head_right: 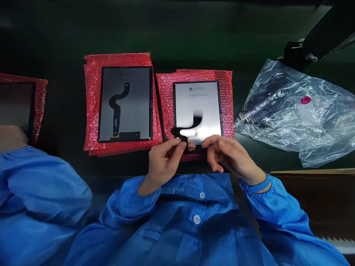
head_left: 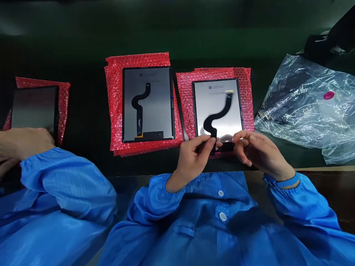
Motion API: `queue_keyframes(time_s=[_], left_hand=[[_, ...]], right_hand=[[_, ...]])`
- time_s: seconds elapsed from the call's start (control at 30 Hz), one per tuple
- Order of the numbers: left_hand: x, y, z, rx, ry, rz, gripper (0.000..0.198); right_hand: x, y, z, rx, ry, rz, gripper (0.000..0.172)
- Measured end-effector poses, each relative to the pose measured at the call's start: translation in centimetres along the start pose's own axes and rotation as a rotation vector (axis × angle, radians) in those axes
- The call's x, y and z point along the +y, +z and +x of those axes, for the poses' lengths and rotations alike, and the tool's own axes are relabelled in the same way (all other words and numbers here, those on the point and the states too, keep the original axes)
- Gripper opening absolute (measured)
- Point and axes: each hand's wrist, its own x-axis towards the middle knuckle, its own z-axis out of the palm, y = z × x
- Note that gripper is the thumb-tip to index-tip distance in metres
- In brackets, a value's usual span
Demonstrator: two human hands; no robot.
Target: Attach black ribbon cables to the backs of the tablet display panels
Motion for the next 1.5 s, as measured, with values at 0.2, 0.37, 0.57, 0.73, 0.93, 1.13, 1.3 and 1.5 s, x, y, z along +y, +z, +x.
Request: queue_keyframes(time_s=[0.2, 0.37, 0.57, 0.73, 0.93, 1.13, 1.3, 1.5], left_hand=[[0.0, 0.1, 1.2, -0.053, -0.346, -0.224, 0.032], [0.0, 0.0, 1.2, -0.023, -0.362, -0.21, 0.034], [0.4, 0.1, 1.4, -0.005, -0.184, -0.156, 0.029], [0.3, 0.0, 1.2, 0.005, -0.143, -0.098, 0.024], [-0.9, -0.3, 0.7, 0.027, -0.018, 0.109, 0.024], [-2.4, -0.6, -1.8, 0.072, 0.297, 0.502, 0.023], [-2.5, 0.0, -3.6, 0.063, 0.38, 0.699, 0.027], [-2.5, 0.2, -3.8, 0.032, 0.363, 0.741, 0.026]], right_hand=[[0.7, 0.1, 1.2, 0.109, 0.02, -0.176, 0.022], [0.4, 0.9, 1.5, 0.125, 0.086, -0.289, 0.033], [-0.7, 1.7, 2.6, 0.034, 0.216, -0.397, 0.036], [-1.4, 2.0, 3.7, -0.071, 0.172, -0.547, 0.02], [-2.6, 2.0, 4.6, -0.103, 0.187, -0.666, 0.011], [-3.9, 1.0, 5.3, -0.008, 0.238, -0.729, 0.014], [-3.9, 1.0, 5.7, -0.012, 0.258, -0.785, 0.02], [-3.6, 0.9, 6.0, -0.064, 0.255, -0.769, 0.029]])
